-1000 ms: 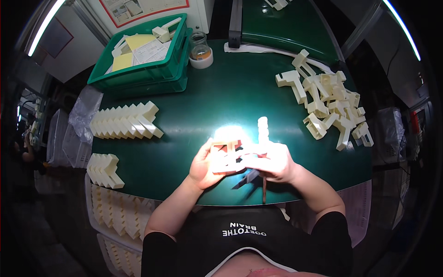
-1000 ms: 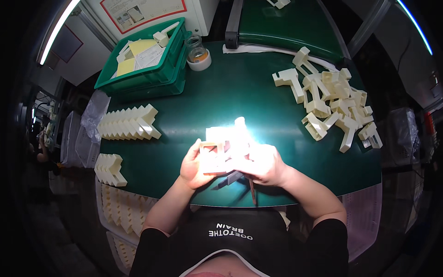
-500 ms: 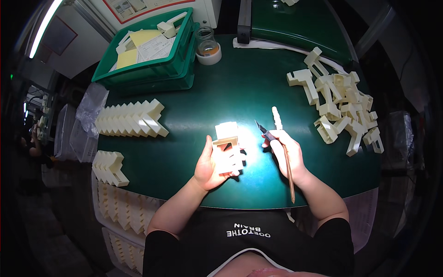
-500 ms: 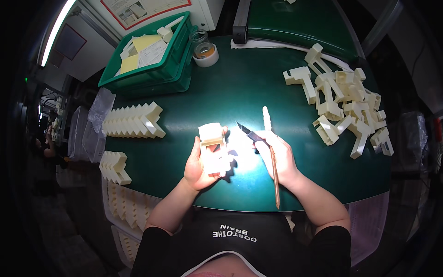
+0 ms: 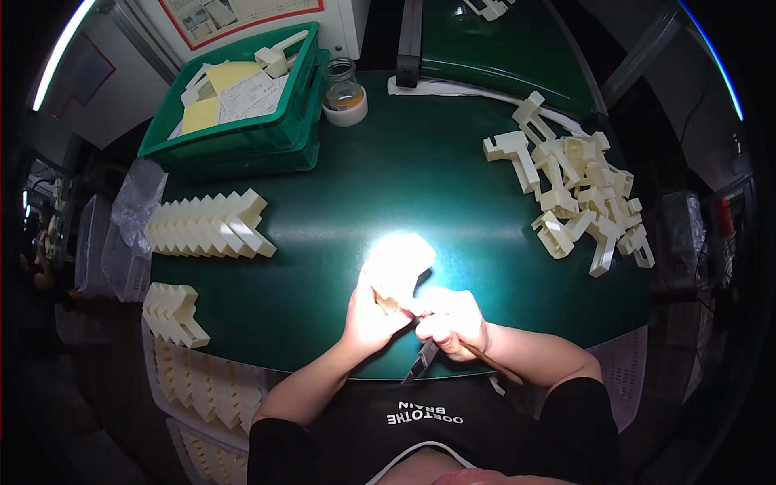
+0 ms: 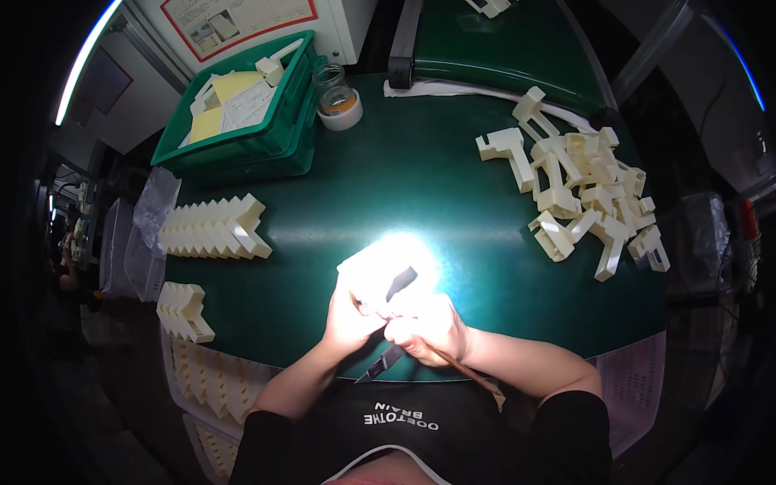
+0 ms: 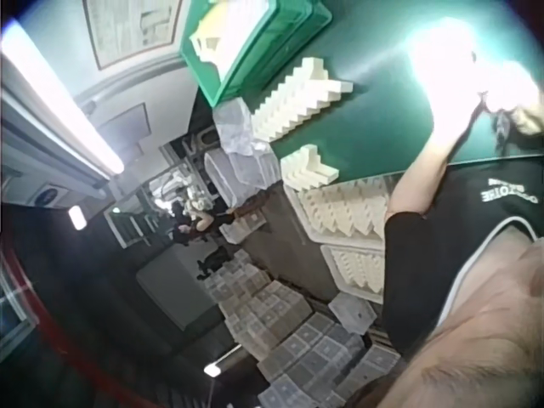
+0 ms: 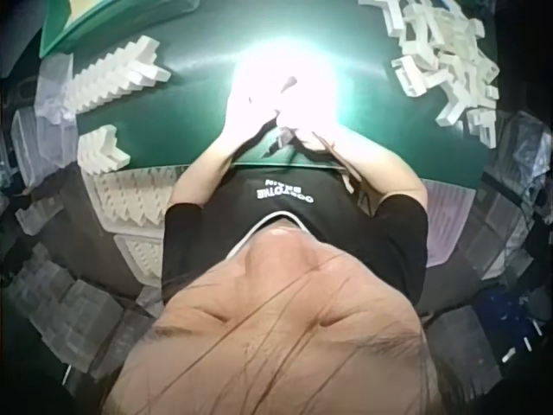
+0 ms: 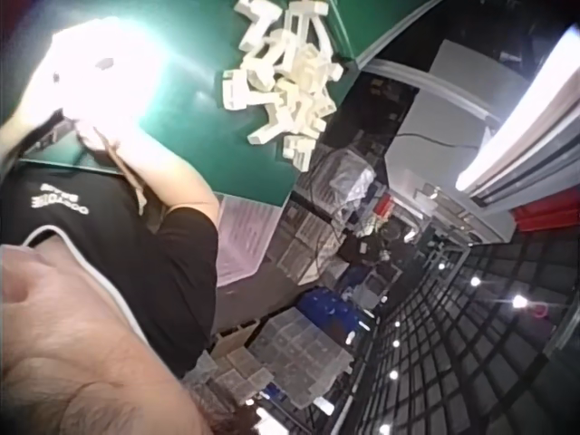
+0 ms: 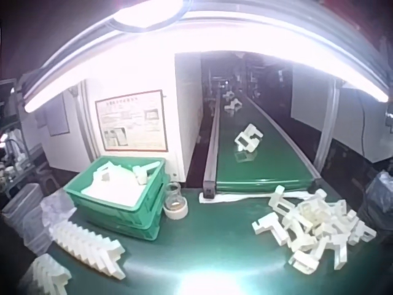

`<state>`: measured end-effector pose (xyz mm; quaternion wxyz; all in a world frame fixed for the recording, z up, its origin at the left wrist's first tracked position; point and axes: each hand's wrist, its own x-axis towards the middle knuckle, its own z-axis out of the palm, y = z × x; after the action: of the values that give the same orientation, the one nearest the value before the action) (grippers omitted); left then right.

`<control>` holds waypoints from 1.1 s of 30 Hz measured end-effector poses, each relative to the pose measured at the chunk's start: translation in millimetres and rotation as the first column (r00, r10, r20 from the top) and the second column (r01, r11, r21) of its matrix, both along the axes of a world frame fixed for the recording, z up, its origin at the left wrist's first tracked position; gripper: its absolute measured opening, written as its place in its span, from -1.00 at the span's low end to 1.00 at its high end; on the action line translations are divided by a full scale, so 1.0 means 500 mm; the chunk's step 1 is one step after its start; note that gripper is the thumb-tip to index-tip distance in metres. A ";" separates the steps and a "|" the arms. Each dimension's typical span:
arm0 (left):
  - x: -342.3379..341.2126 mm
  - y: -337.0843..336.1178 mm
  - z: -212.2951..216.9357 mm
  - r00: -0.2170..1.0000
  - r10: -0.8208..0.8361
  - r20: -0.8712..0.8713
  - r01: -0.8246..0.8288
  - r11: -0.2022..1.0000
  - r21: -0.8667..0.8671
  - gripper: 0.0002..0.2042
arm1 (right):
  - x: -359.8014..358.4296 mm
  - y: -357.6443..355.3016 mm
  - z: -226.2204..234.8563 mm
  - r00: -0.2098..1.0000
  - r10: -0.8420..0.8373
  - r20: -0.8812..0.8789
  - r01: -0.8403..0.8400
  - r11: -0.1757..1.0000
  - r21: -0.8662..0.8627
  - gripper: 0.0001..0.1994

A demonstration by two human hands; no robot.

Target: The person trims plastic components using a craft knife, cleans stacks of them with an air nozzle, and packs them into storage bins. The person then walks over to point at items in another crate before returning to trim more components.

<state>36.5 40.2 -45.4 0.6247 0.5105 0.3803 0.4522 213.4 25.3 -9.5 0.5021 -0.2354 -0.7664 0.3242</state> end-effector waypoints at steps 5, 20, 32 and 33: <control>-0.009 -0.001 -0.029 0.998 -0.038 -0.040 0.040 0.998 0.055 -0.51 | 0.021 -0.002 -0.003 0.949 -0.202 -0.242 0.134 0.953 -0.271 -0.56; -0.027 0.012 0.040 0.939 -0.337 0.075 0.345 0.922 -0.177 -0.50 | 0.082 0.026 -0.006 0.920 -0.114 -0.375 -0.050 0.915 -0.401 -0.52; 0.018 -0.002 0.042 0.875 0.313 -0.368 0.013 0.747 0.665 -0.65 | 0.044 0.003 0.015 0.982 -0.152 -0.114 0.115 0.954 -0.278 -0.65; 0.007 0.001 0.048 0.841 0.331 -0.427 0.119 0.658 0.743 -0.63 | 0.058 0.012 0.025 0.983 -0.170 -0.076 0.126 0.908 -0.399 -0.66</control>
<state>40.1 40.6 -21.4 0.2014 0.7996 0.3481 0.4459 242.2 31.4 2.9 0.5087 -0.3707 -0.6373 0.4445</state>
